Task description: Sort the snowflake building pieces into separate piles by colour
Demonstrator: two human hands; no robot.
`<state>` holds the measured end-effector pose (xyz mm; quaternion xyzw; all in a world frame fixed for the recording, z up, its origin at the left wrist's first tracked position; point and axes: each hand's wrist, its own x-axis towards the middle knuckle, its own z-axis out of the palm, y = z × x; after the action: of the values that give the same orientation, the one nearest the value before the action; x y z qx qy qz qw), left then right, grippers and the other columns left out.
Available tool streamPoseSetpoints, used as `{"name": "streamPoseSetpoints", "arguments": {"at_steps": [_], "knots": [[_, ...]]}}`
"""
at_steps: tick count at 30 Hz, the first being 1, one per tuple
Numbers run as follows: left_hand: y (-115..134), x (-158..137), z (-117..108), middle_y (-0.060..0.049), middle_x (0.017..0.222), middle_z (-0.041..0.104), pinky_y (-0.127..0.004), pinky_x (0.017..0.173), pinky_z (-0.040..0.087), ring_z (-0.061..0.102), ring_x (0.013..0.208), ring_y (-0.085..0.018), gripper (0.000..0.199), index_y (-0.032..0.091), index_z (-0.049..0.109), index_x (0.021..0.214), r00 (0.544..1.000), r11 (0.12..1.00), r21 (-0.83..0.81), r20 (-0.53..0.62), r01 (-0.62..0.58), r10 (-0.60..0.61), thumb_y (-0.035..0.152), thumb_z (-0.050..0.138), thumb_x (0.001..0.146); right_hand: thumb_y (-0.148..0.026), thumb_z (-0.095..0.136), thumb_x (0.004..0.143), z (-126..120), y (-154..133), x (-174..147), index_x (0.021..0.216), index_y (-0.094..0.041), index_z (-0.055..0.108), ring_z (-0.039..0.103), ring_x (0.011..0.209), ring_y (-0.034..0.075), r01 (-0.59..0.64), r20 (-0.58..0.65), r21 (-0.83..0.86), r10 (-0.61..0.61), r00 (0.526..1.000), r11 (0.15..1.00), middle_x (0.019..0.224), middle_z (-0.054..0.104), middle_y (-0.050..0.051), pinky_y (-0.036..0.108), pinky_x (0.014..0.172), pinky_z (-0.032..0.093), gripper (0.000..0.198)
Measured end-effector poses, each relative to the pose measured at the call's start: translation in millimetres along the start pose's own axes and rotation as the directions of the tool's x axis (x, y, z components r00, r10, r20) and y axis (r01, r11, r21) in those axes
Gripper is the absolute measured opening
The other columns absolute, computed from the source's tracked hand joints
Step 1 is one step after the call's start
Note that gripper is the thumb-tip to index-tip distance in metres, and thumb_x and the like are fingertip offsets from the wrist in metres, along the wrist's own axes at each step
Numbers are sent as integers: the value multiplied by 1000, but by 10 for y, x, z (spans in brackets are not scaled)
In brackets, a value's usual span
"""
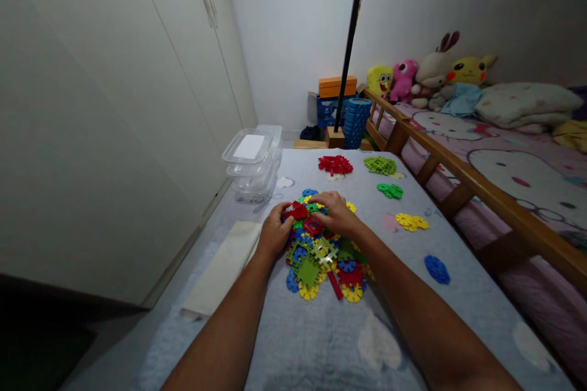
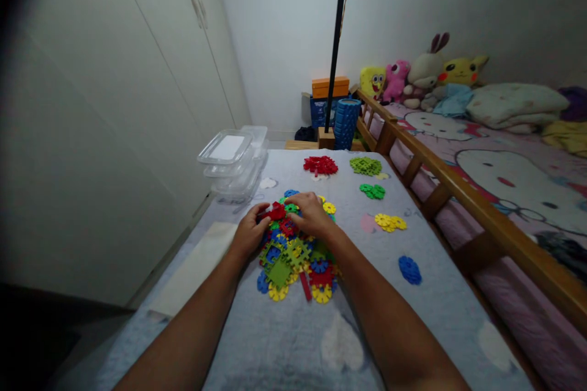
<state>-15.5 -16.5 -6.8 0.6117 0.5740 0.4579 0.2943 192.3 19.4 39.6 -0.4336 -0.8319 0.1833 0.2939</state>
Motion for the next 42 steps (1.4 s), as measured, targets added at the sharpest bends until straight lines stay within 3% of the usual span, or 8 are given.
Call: {"name": "streamPoseSetpoints", "arguments": {"at_steps": [3, 8, 17, 22, 26, 31, 39, 42], "knots": [[-6, -3, 2, -10, 124, 66, -41, 106, 47, 63, 115, -23, 40, 17, 61, 122, 1000, 1000, -6, 6, -2, 2, 21, 54, 82, -20, 66, 82, 146, -112, 21, 113, -25, 71, 54, 108, 26, 47, 66, -127, -39, 997, 991, 116, 71, 7, 43, 96, 36, 32], [21, -16, -6, -7, 121, 68, -40, 105, 47, 63, 112, -21, 41, 19, 62, 120, 999, 1000, -2, 22, -25, 25, 17, 53, 80, -17, 65, 81, 266, -119, 53, 93, -23, 72, 54, 98, 25, 52, 65, -194, -40, 997, 980, 96, 72, 6, 40, 88, 36, 15], [57, -19, 1, -6, 117, 70, -40, 102, 50, 66, 110, -22, 37, 21, 61, 119, 999, 999, -52, 36, -7, 9, 25, 56, 82, -14, 58, 76, 54, 19, 48, 81, -23, 68, 58, 93, 22, 7, -93, 40, -4, 996, 999, 90, 71, 3, 36, 90, 41, 14], [75, -24, -5, -6, 118, 71, -40, 102, 50, 66, 110, -22, 36, 20, 62, 118, 999, 999, -34, 35, -13, 14, 25, 56, 82, -25, 56, 74, -125, 291, 80, 77, -21, 63, 59, 77, 18, -143, -202, 348, 222, 954, 927, 78, 67, 0, 31, 78, 45, 9], [115, -32, -18, -6, 121, 70, -41, 104, 49, 66, 111, -23, 40, 21, 62, 120, 1000, 1000, 18, 28, -8, 7, 24, 57, 81, -32, 58, 70, -239, 606, 52, 74, -21, 60, 54, 67, 16, -268, -291, 484, 442, 848, 833, 69, 60, -2, 28, 67, 42, 12], [132, -27, -26, -7, 121, 70, -41, 104, 48, 66, 110, -24, 42, 21, 63, 121, 999, 996, 83, 29, -25, 23, 24, 58, 80, -29, 52, 69, -274, 934, -58, 71, -22, 57, 54, 67, 17, -432, -409, 377, 566, 716, 819, 68, 59, -1, 29, 66, 41, 9], [97, -21, -15, -8, 122, 69, -41, 105, 48, 65, 111, -23, 43, 20, 62, 123, 999, 991, 126, 37, -41, 36, 24, 57, 81, -23, 53, 73, -198, 1098, -149, 75, -23, 65, 58, 85, 24, -615, -455, 67, 572, 682, 786, 83, 68, 5, 36, 80, 40, 12], [80, -21, -10, -8, 122, 69, -42, 105, 48, 65, 112, -24, 43, 20, 62, 123, 998, 990, 131, 36, -46, 42, 24, 57, 81, -22, 55, 73, -189, 1090, -146, 92, -23, 70, 59, 96, 26, -590, -466, 14, 527, 711, 807, 101, 71, 8, 37, 86, 40, 24]]}}
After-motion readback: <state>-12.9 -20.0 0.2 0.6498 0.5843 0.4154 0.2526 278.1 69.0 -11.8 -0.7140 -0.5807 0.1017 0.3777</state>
